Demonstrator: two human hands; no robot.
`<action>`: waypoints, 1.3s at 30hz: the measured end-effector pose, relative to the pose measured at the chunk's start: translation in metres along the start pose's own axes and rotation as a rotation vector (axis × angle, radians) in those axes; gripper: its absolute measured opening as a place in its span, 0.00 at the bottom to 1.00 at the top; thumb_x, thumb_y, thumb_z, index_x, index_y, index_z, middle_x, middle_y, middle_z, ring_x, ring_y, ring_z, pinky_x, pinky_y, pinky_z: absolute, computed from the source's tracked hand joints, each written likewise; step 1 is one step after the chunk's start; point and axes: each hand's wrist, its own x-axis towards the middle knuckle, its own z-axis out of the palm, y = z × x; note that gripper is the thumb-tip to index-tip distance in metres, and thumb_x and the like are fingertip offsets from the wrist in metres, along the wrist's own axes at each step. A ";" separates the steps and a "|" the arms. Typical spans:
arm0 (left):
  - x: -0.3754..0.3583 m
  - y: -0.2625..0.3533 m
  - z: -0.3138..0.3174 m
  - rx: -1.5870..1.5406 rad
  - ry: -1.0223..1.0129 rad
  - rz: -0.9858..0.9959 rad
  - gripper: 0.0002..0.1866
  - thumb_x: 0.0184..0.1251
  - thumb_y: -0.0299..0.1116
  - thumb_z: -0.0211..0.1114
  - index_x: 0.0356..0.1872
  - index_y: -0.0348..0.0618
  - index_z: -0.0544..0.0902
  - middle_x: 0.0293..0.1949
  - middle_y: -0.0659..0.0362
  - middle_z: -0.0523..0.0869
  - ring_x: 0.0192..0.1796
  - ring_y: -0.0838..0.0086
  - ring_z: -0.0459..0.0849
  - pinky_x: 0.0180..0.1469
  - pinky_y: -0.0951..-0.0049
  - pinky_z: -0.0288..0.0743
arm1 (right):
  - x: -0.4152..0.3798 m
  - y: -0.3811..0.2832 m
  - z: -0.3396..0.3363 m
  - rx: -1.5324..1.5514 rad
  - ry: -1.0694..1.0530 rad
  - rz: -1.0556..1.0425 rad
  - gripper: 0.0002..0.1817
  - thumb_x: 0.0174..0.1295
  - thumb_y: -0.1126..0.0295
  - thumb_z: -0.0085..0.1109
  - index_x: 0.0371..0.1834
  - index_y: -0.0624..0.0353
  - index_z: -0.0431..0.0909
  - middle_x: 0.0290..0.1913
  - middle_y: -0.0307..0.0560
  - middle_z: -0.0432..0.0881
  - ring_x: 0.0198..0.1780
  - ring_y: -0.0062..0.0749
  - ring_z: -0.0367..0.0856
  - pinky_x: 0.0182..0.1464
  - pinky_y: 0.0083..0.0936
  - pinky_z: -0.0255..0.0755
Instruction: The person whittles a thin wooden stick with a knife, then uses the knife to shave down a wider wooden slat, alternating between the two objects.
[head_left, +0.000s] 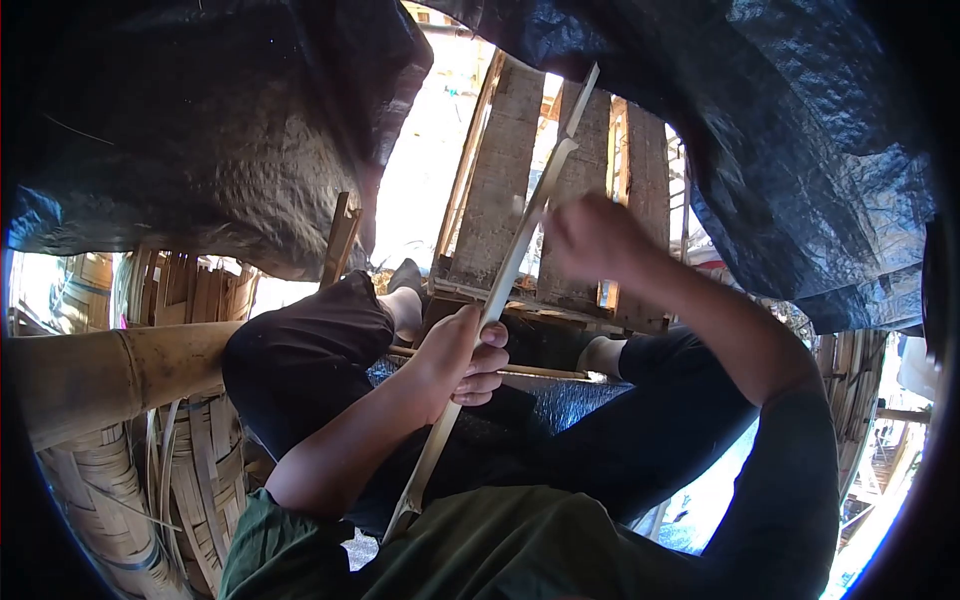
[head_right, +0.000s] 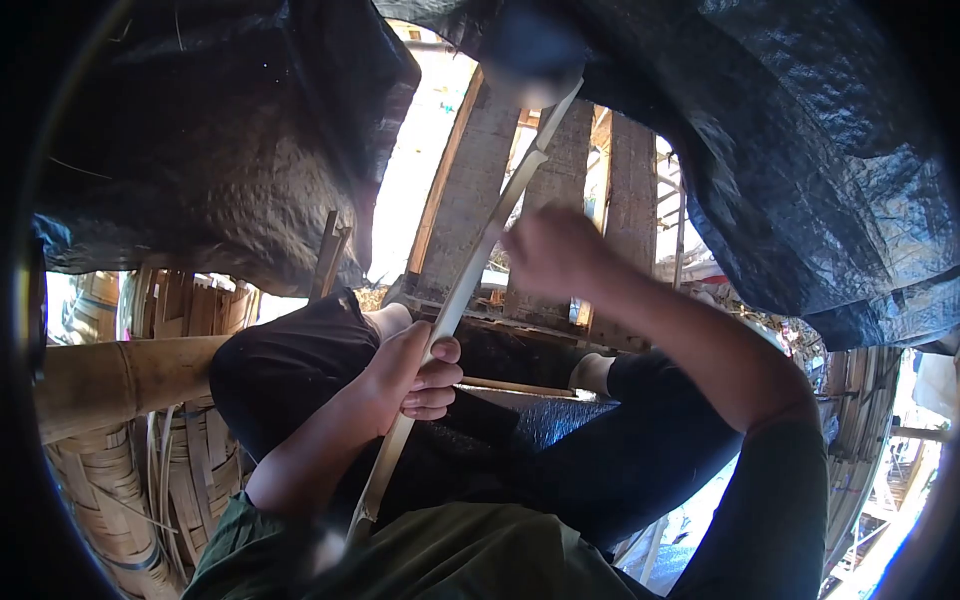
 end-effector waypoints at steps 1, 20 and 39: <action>0.001 0.000 0.001 0.000 -0.002 0.003 0.13 0.67 0.40 0.36 0.23 0.55 0.63 0.11 0.69 0.55 0.09 0.79 0.50 0.12 0.74 0.46 | -0.010 -0.012 0.011 -0.057 0.029 -0.196 0.30 0.73 0.56 0.40 0.12 0.57 0.72 0.09 0.44 0.68 0.12 0.38 0.73 0.26 0.42 0.74; -0.001 -0.002 -0.003 0.006 -0.019 -0.002 0.13 0.67 0.40 0.36 0.23 0.55 0.63 0.11 0.69 0.54 0.10 0.79 0.50 0.13 0.74 0.45 | 0.021 0.030 -0.005 -0.008 0.243 -0.047 0.31 0.74 0.52 0.40 0.12 0.57 0.71 0.07 0.39 0.63 0.09 0.30 0.66 0.18 0.34 0.68; 0.004 -0.007 0.001 0.108 0.189 0.169 0.18 0.74 0.48 0.40 0.24 0.53 0.65 0.12 0.71 0.56 0.10 0.83 0.52 0.12 0.76 0.44 | -0.022 -0.049 0.002 -0.066 -0.151 -0.216 0.27 0.69 0.57 0.49 0.12 0.61 0.75 0.09 0.51 0.72 0.16 0.42 0.79 0.26 0.39 0.73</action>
